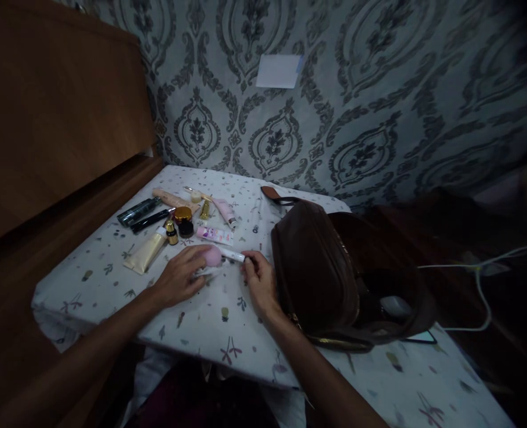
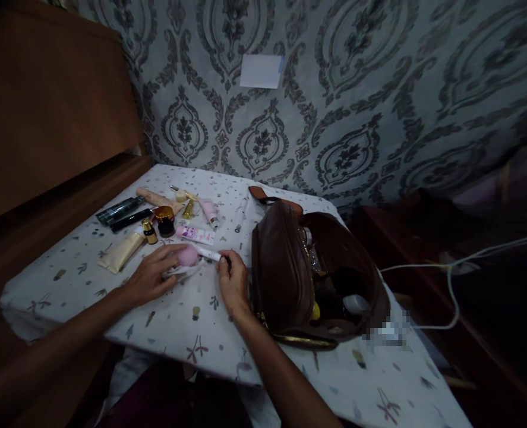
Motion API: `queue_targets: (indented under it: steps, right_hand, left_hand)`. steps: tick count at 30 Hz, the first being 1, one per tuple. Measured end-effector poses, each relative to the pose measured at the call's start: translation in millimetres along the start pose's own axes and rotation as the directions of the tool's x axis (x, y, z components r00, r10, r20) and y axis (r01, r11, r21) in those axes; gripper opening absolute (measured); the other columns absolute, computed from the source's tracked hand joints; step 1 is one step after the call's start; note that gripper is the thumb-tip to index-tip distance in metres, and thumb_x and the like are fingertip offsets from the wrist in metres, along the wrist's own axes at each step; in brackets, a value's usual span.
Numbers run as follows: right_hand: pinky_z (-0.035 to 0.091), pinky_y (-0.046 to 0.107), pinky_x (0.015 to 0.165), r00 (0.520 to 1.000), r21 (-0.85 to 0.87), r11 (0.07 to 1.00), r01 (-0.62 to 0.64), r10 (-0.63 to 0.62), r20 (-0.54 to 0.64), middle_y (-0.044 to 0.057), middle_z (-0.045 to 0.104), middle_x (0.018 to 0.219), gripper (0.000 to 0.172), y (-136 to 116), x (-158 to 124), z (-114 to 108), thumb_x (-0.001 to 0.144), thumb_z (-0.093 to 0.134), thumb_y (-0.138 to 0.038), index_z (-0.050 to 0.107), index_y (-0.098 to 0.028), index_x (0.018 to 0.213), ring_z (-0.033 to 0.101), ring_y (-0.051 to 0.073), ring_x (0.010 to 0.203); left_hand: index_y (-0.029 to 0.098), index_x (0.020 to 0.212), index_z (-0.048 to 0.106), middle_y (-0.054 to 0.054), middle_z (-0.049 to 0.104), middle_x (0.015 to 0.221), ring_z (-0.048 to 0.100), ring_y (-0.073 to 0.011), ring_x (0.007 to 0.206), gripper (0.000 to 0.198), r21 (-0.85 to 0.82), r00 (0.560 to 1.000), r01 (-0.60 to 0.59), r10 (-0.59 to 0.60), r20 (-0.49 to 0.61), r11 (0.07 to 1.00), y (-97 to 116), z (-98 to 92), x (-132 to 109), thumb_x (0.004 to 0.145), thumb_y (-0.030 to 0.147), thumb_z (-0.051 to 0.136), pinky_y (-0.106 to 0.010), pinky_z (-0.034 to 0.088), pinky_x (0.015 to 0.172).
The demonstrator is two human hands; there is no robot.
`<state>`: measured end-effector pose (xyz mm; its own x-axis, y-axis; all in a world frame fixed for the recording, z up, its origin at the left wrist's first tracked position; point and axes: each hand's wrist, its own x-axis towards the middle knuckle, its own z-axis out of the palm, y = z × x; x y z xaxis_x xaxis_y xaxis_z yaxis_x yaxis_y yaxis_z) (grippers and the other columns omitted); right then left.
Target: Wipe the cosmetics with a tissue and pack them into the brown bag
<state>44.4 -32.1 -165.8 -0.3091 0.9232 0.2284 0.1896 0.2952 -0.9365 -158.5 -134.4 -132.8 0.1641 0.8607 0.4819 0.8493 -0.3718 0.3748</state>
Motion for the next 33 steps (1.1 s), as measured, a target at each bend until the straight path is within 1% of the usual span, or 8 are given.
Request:
queue_targets:
  steps: [4, 11, 13, 17, 20, 26, 29, 33]
  right_hand:
    - [0.044, 0.028, 0.059, 1.000, -0.015, 1.000, -0.019, 0.019, 0.006, 0.002, 0.062, 0.072, 0.027, -3.4, -0.9, -1.9, 0.090, 0.048, -0.038, 0.065, -0.020, 0.098, 0.057, 0.018, 0.067]
    - [0.043, 0.029, 0.060, 1.000, -0.021, 0.999, -0.025, 0.025, 0.014, 0.002, 0.061, 0.072, 0.027, -3.4, -0.2, -1.6, 0.089, 0.048, -0.039, 0.065, -0.020, 0.097, 0.056, 0.019, 0.067]
    - [0.043, 0.029, 0.060, 1.000, -0.019, 1.000, -0.024, 0.025, 0.016, 0.002, 0.061, 0.071, 0.027, -3.0, 0.0, -1.3, 0.088, 0.048, -0.039, 0.065, -0.020, 0.097, 0.056, 0.019, 0.066]
    - [0.042, 0.029, 0.059, 1.000, -0.010, 1.000, -0.019, 0.019, 0.011, 0.001, 0.060, 0.069, 0.027, -2.7, 0.1, -1.1, 0.088, 0.048, -0.039, 0.066, -0.020, 0.095, 0.055, 0.018, 0.064]
    - [0.042, 0.028, 0.059, 1.000, -0.016, 1.000, -0.014, 0.014, 0.011, 0.001, 0.060, 0.068, 0.026, -3.4, -0.3, -1.4, 0.088, 0.048, -0.038, 0.066, -0.020, 0.097, 0.055, 0.018, 0.063]
    - [0.042, 0.029, 0.058, 1.000, -0.019, 1.000, -0.022, 0.022, 0.016, 0.001, 0.060, 0.067, 0.026, -6.1, -1.2, -1.8, 0.089, 0.048, -0.037, 0.065, -0.020, 0.096, 0.055, 0.018, 0.062]
    - [0.042, 0.028, 0.058, 1.000, -0.014, 1.000, -0.016, 0.016, 0.010, 0.001, 0.060, 0.067, 0.025, -5.5, -0.7, -1.0, 0.089, 0.049, -0.037, 0.066, -0.020, 0.097, 0.055, 0.018, 0.063]
    - [0.042, 0.028, 0.059, 1.000, -0.021, 1.000, -0.022, 0.022, 0.013, 0.000, 0.059, 0.067, 0.026, -4.2, 0.1, -0.6, 0.089, 0.048, -0.037, 0.066, -0.019, 0.097, 0.055, 0.018, 0.063]
  left_hand:
    - [0.024, 0.114, 0.064, -0.010, 0.058, 0.142, 0.056, -0.0256, 0.129, 0.039, -0.094, 1.000, -0.024, 0.026, 0.015, 0.995, 3.8, 1.1, -0.9, 0.079, 0.010, 0.052, -0.044, 0.051, 0.105]
    - [0.021, 0.123, 0.061, -0.011, 0.056, 0.144, 0.056, -0.0236, 0.130, 0.044, -0.172, 1.000, -0.007, 0.011, 0.019, 0.985, 4.3, -1.5, -1.3, 0.081, 0.011, 0.049, -0.043, 0.050, 0.108]
    - [0.020, 0.115, 0.063, -0.012, 0.056, 0.143, 0.060, -0.0235, 0.125, 0.038, -0.177, 1.000, 0.007, -0.006, 0.007, 0.984, 6.4, -3.9, -0.7, 0.081, 0.010, 0.049, -0.041, 0.052, 0.103]
    - [0.021, 0.085, 0.057, -0.012, 0.062, 0.131, 0.062, -0.0243, 0.117, 0.010, -0.152, 0.994, 0.058, -0.071, -0.079, 0.987, 7.0, -8.9, 0.1, 0.084, 0.014, 0.050, -0.041, 0.053, 0.098]
    - [0.022, 0.075, 0.048, -0.012, 0.062, 0.130, 0.060, -0.0259, 0.120, 0.012, -0.113, 0.983, 0.130, -0.142, -0.112, 0.985, 2.6, -11.1, 2.0, 0.087, 0.018, 0.049, -0.042, 0.051, 0.099]
    - [0.019, 0.094, 0.051, -0.016, 0.050, 0.139, 0.046, -0.0253, 0.136, 0.015, -0.018, 0.973, 0.199, -0.200, -0.112, 0.980, -9.9, -3.6, 15.1, 0.099, 0.024, 0.037, -0.044, 0.042, 0.111]
    - [0.016, 0.104, 0.052, -0.019, 0.041, 0.145, 0.037, -0.0280, 0.142, 0.017, 0.071, 0.973, 0.206, -0.196, -0.122, 0.976, -16.6, 6.5, 26.0, 0.098, 0.023, 0.037, -0.048, 0.035, 0.117]
    - [0.015, 0.103, 0.053, -0.019, 0.041, 0.145, 0.034, -0.0311, 0.143, 0.016, 0.155, 0.969, 0.231, -0.213, -0.126, 0.960, -26.0, 18.1, 41.0, 0.096, 0.020, 0.039, -0.051, 0.033, 0.118]
